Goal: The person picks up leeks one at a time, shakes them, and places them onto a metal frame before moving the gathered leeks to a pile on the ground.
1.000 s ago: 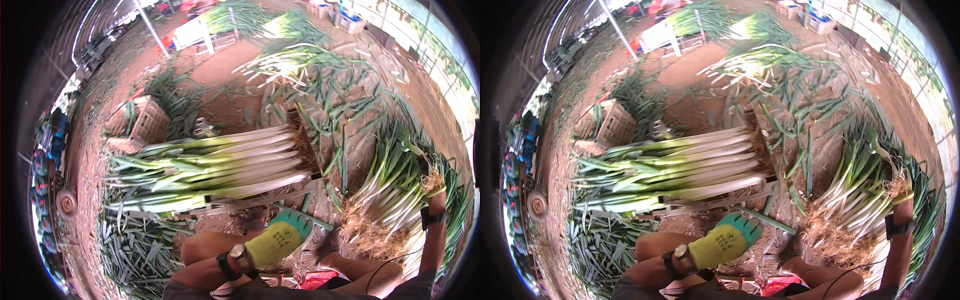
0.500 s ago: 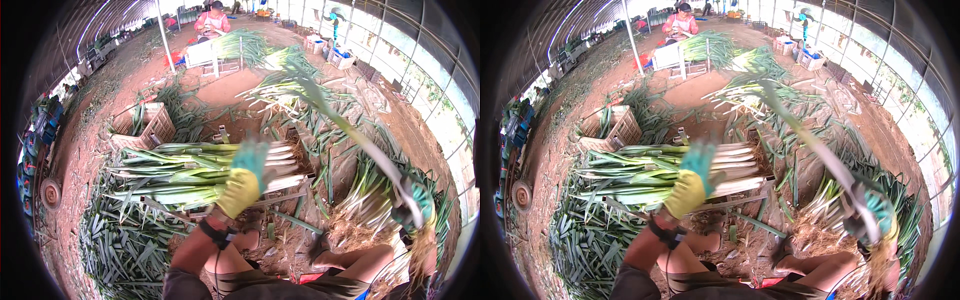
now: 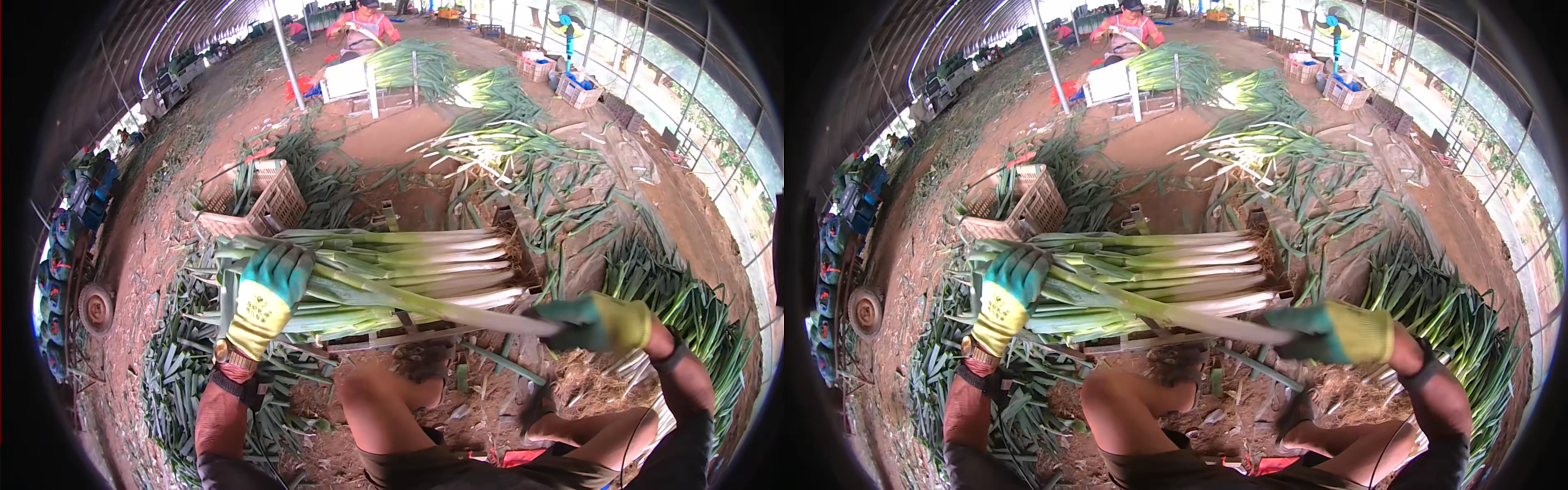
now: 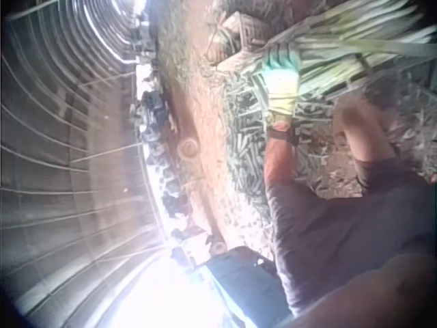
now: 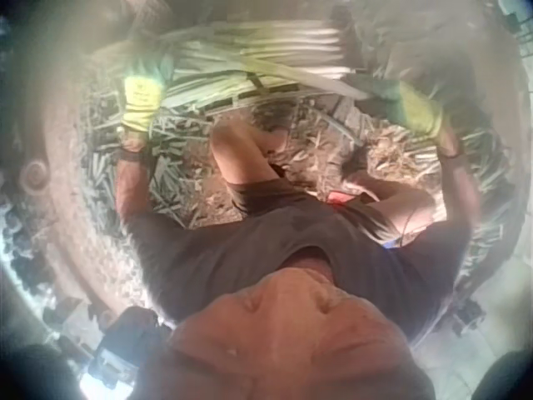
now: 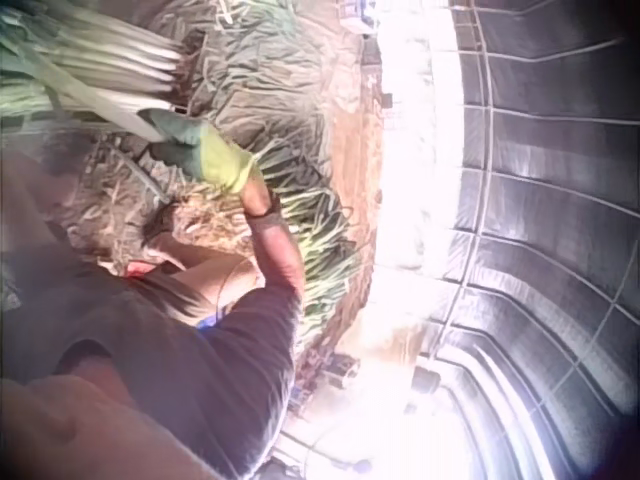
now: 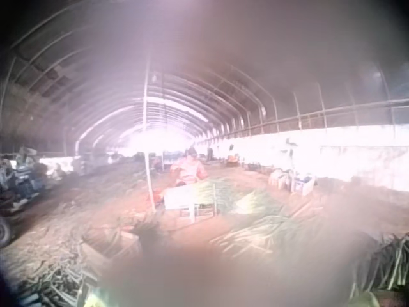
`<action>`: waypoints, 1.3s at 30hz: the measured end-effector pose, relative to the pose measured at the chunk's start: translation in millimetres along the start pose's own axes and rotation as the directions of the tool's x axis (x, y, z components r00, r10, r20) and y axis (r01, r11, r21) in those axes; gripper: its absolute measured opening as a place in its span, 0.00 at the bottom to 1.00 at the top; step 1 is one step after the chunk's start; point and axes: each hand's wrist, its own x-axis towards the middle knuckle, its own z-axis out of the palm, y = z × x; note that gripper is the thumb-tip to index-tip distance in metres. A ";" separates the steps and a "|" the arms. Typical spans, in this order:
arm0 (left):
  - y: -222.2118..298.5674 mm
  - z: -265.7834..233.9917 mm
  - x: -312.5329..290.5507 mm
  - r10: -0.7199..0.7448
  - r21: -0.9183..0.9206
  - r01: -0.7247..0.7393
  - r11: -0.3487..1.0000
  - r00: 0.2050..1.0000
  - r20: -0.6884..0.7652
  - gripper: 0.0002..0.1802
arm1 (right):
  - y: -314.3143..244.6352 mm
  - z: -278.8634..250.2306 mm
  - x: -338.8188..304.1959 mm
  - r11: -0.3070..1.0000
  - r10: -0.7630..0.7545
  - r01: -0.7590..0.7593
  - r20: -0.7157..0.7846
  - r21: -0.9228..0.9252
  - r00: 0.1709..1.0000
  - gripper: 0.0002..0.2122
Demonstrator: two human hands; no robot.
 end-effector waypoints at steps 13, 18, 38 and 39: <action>-61.5 149.9 -4.0 -0.045 0.248 -0.057 0.967 0.920 0.389 0.32 | 157.8 45.9 268.5 0.917 0.064 -0.231 -0.452 -0.325 0.890 0.18; -25.8 220.1 15.6 0.018 0.149 -0.096 0.984 0.889 0.458 0.31 | 249.5 64.9 307.0 0.900 -0.052 -0.256 -0.670 -0.353 0.740 0.17; 0.2 258.3 31.0 0.177 -0.254 0.041 0.966 0.611 0.772 0.36 | 351.0 75.7 319.0 0.924 -0.091 -0.162 -0.610 -0.347 0.787 0.21; 2.5 257.1 32.1 0.179 -0.258 0.053 0.965 0.587 0.789 0.37 | 354.5 75.3 317.2 0.930 -0.080 -0.157 -0.599 -0.332 0.796 0.21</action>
